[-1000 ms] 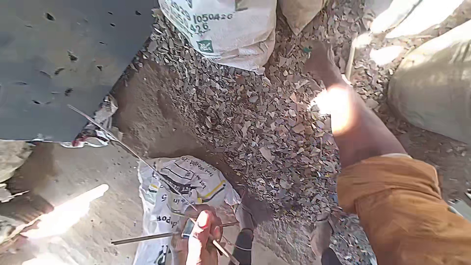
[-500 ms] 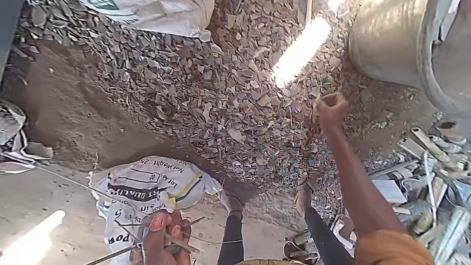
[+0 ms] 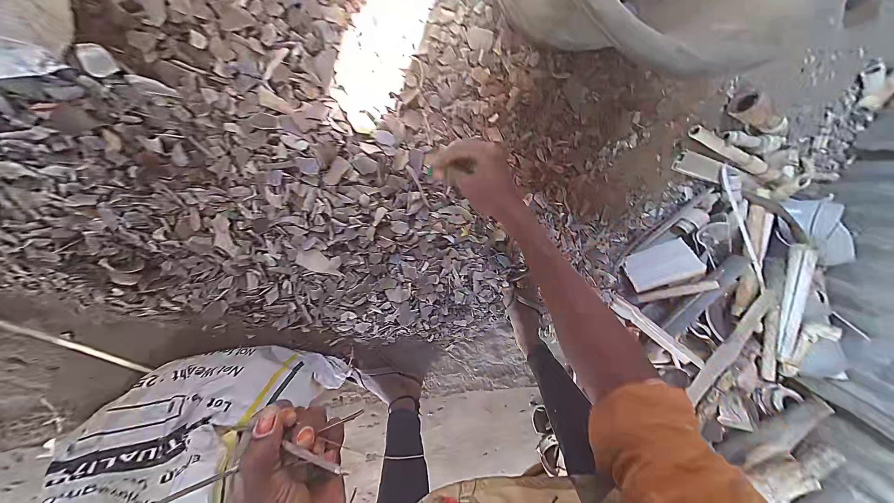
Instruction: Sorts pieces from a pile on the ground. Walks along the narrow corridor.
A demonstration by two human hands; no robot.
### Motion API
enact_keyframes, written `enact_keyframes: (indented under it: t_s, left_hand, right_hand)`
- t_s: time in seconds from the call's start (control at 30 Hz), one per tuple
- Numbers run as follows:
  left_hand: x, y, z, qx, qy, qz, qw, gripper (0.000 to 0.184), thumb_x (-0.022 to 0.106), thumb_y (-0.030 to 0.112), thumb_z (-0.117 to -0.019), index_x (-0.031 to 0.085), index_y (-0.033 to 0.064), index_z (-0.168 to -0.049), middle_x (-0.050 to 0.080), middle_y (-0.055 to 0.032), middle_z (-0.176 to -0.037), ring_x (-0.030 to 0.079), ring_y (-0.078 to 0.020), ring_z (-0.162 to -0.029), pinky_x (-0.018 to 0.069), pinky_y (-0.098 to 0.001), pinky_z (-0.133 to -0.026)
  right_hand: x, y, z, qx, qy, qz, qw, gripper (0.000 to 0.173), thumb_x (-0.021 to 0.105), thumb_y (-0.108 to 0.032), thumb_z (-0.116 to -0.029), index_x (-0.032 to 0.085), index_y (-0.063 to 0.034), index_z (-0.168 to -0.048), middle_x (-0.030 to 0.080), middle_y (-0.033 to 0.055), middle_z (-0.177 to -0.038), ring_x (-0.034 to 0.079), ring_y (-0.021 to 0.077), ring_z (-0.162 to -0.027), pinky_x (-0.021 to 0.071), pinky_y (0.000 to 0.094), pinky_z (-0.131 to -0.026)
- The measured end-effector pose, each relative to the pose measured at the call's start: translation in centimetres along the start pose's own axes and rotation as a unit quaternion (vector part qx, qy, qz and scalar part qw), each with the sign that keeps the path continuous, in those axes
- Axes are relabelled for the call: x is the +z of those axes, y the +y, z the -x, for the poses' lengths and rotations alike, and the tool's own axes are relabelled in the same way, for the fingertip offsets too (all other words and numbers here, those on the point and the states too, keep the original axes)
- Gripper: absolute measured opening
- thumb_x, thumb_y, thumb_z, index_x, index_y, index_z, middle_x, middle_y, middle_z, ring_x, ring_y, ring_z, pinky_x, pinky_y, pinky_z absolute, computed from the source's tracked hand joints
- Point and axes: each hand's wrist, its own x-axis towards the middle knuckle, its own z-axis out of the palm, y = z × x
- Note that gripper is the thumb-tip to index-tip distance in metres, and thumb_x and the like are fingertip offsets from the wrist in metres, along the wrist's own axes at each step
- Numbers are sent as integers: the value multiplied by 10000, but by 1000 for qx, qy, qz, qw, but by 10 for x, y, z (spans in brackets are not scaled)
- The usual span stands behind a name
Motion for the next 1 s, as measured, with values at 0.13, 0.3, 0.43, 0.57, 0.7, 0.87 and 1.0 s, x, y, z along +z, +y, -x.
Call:
enact_keyframes:
  t_s: [0.13,0.3,0.43,0.57,0.7,0.87,1.0]
  left_hand:
    - [18,-14,12,-23,-1,1,1000,524,220,295,-1108,600,263,-749,570,140,-564,520,36,-459,448,-119,-438]
    - [24,-15,17,-15,-30,13,999,541,210,278,-1100,606,263,-732,566,135,-562,516,38,-456,444,-114,-437]
    - [23,-21,19,-7,-46,16,999,492,310,286,-1091,629,262,-718,559,129,-561,510,35,-451,441,-117,-429]
    - [21,-25,20,-7,-36,24,999,445,346,234,-1066,617,234,-713,536,110,-555,493,27,-442,431,-121,-419]
    - [21,-22,19,-5,-30,37,999,432,355,205,-1057,602,227,-704,531,100,-547,495,26,-444,432,-122,-421]
    - [6,-19,14,-1,-24,50,998,410,386,217,-1057,617,235,-719,551,104,-564,509,25,-457,444,-127,-430]
    - [-1,-21,13,-3,-15,54,998,427,369,215,-1058,615,235,-709,545,105,-556,498,24,-443,441,-131,-421]
  right_hand:
    - [-13,37,93,199,-50,-270,941,132,628,-48,-976,678,14,-1081,668,35,-873,586,65,-645,531,245,-604]
    - [-33,82,156,348,148,-380,844,270,356,-157,-987,540,-208,-797,603,-72,-697,565,54,-613,491,238,-587]
    - [-39,95,160,240,132,-241,931,241,407,-155,-1042,530,-162,-835,573,-80,-671,526,7,-542,464,167,-518]
    - [-4,79,131,150,65,-16,986,261,619,-177,-992,530,-72,-771,424,-34,-638,405,55,-533,374,244,-533]
    - [38,51,108,157,31,58,985,222,692,-145,-980,594,26,-1081,621,122,-811,612,230,-688,517,416,-664]
    - [78,43,106,207,138,116,962,276,688,-158,-983,621,48,-1152,673,191,-855,666,331,-719,542,491,-690]
    - [76,48,103,212,146,54,965,191,639,-128,-994,693,26,-1094,696,127,-826,646,222,-689,531,408,-682]
